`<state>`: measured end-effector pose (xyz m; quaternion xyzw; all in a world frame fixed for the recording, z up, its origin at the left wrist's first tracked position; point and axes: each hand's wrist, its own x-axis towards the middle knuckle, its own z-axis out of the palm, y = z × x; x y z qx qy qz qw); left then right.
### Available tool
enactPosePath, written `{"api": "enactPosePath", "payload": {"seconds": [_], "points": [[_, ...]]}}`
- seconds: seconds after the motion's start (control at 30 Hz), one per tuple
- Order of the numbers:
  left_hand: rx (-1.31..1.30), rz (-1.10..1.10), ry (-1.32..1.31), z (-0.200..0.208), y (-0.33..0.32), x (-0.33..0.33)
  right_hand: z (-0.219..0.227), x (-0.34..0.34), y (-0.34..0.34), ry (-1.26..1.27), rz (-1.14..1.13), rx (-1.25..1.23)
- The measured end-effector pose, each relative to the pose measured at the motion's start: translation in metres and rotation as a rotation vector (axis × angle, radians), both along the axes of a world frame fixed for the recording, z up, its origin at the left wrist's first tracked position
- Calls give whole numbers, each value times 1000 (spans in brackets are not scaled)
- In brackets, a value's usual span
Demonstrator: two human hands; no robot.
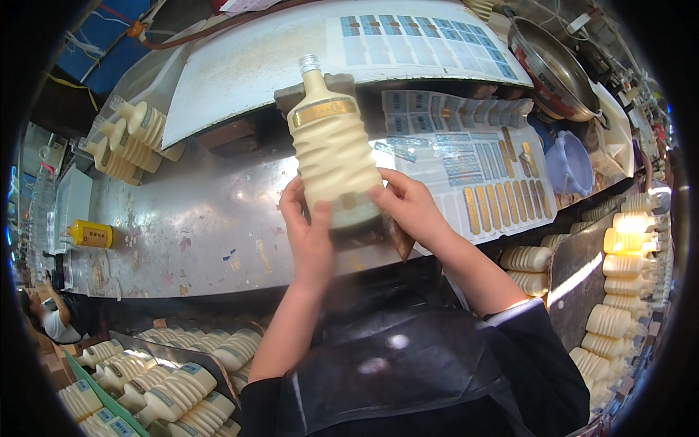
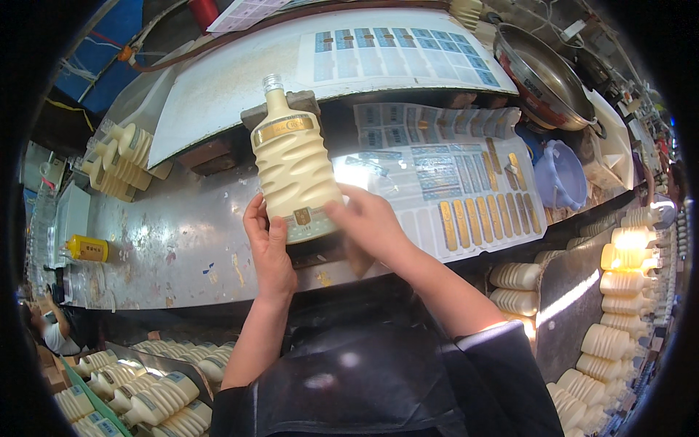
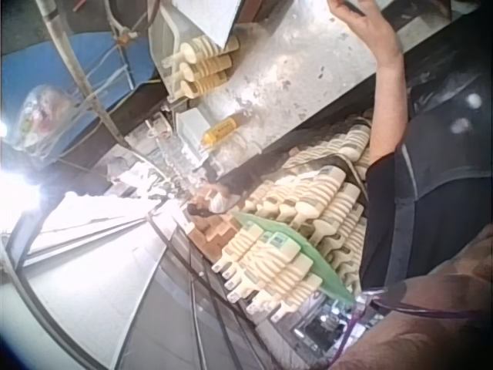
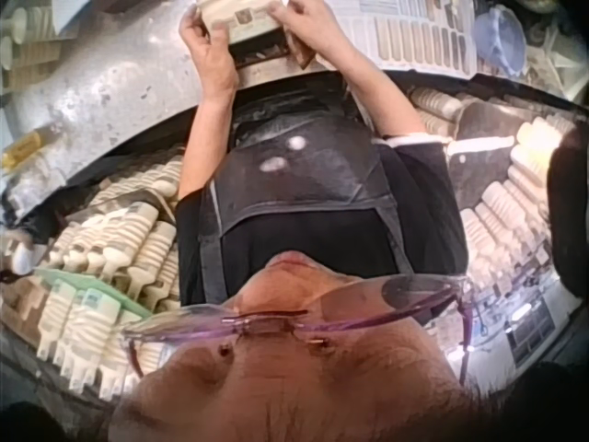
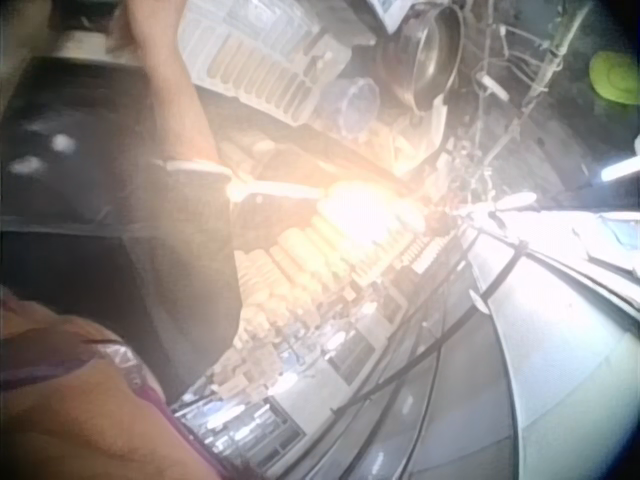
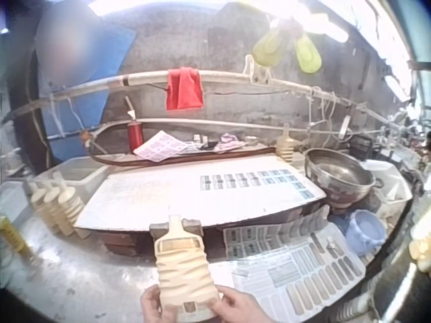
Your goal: The person applies adhesive labels to cream-colored plastic bottles. They pick up a bottle, align and smooth a label around its body, then place the labeled bottle aside and repeat the process with additional bottles.
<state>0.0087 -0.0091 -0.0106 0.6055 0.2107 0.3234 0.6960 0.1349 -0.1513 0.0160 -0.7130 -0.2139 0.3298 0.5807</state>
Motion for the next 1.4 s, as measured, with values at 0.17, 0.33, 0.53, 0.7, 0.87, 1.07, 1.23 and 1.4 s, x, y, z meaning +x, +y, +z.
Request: {"api": "enactPosePath", "payload": {"seconds": [0.17,0.33,0.53,0.7,0.87,1.07,1.23,1.4], "points": [[-245,-68,-155,6,1,-5,9,4,-1,192,57,-4],[-43,-55,-21,-3,1,-5,4,2,-2,-86,68,7],[-171,-94,-151,-7,2,-8,4,-1,-3,34,56,72],[-22,-55,-63,-7,-1,-6,-2,-6,0,36,-7,93],[6,-54,-66,-10,-1,-5,-14,-7,1,12,-47,105],[9,-54,-60,-9,-1,-6,-12,-4,4,-80,-25,145],[8,-49,-62,-7,-3,-5,-6,-5,-1,-129,-2,-3],[12,-47,-66,-9,-3,-3,-9,-5,-1,-125,-25,24]]}}
